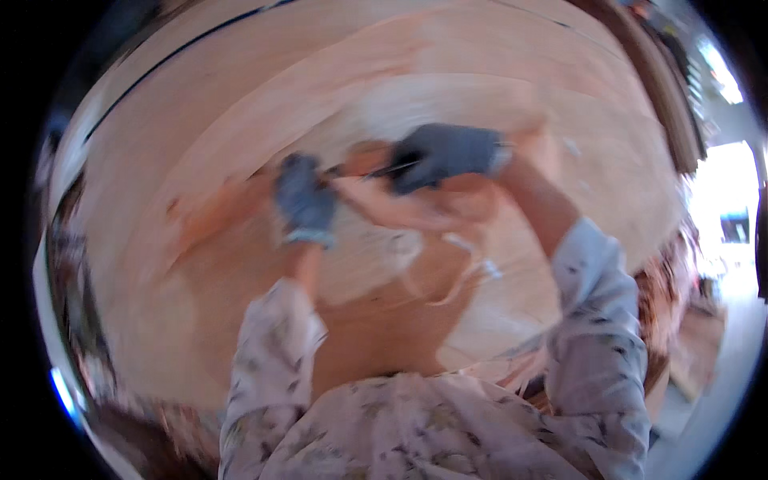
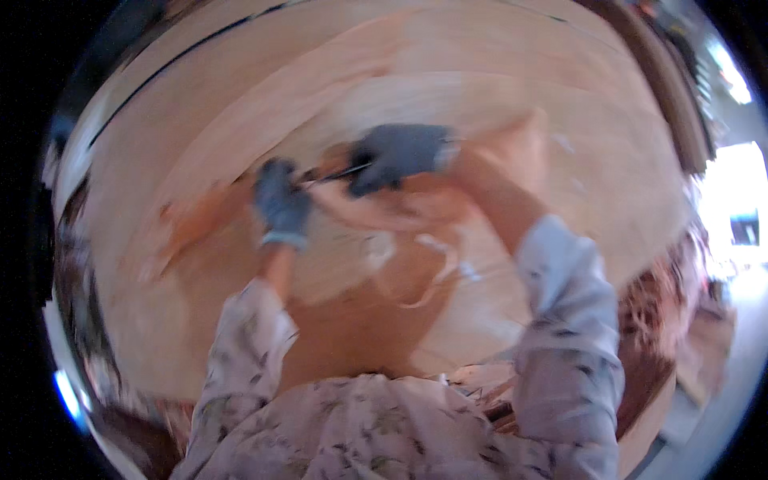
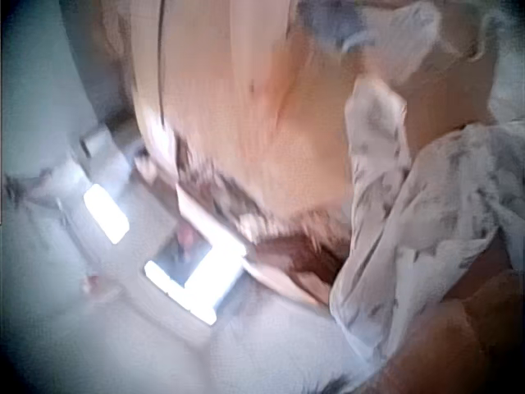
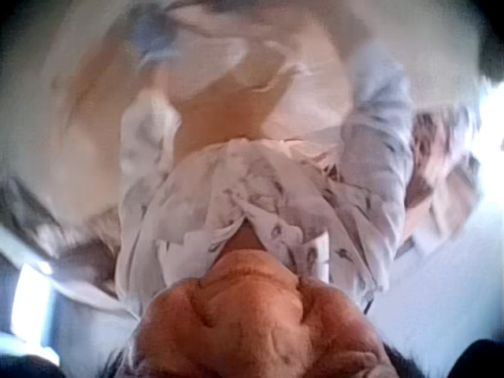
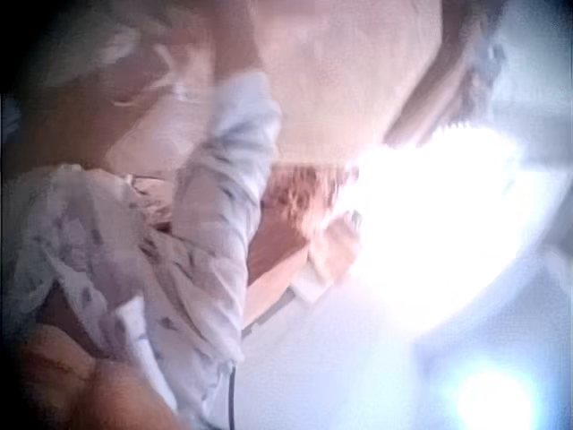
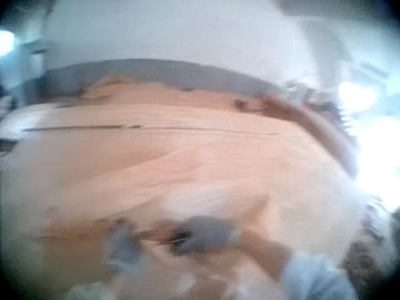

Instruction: The person prepares veneer sheets by trimming edges with a utility knife and aligning them on a large stack. The person then uses a long rod to adjust the position of a large wooden sheet and continues trimming and handling pieces of veneer.

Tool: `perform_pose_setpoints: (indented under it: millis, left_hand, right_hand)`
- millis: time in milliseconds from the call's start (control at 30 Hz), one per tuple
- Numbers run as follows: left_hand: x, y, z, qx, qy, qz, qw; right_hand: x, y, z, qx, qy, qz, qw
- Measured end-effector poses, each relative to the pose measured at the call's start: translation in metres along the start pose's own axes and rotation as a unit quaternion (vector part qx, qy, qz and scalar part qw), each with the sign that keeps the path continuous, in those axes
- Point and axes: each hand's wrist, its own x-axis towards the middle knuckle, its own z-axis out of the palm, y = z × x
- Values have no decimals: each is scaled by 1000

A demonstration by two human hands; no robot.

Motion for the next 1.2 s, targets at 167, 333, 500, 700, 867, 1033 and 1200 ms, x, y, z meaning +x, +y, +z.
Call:
perform_pose_setpoints:
  millis: [167, 333, 500, 700, 867, 1033, 1200]
  left_hand:
    - [-3, 9, -15, 95, -36, -139, 985]
    - [-11, 6, -17, 86, -40, -155, 983]
    - [-30, -34, -55, -38, -10, -23, 999]
    - [-100, -197, -194, -148, 125, -77, 978]
    - [-284, -399, -442, 194, 191, -563, 780]
    - [-411, -379, -507, 603, -46, -536, 589]
    - [-235, -240, -355, 166, 65, -135, 975]
  right_hand:
    - [55, 32, 30, 197, 102, 33, 974]
    - [90, 47, 49, -76, 125, 62, 987]
    - [90, 30, 40, -98, 85, 135, 982]
    - [71, 31, 29, -35, 107, 181, 977]
    - [89, 40, 39, -44, 122, 100, 986]
    - [84, 41, 45, -42, 137, 91, 986]
    - [78, 62, 51, -43, 189, 42, 980]
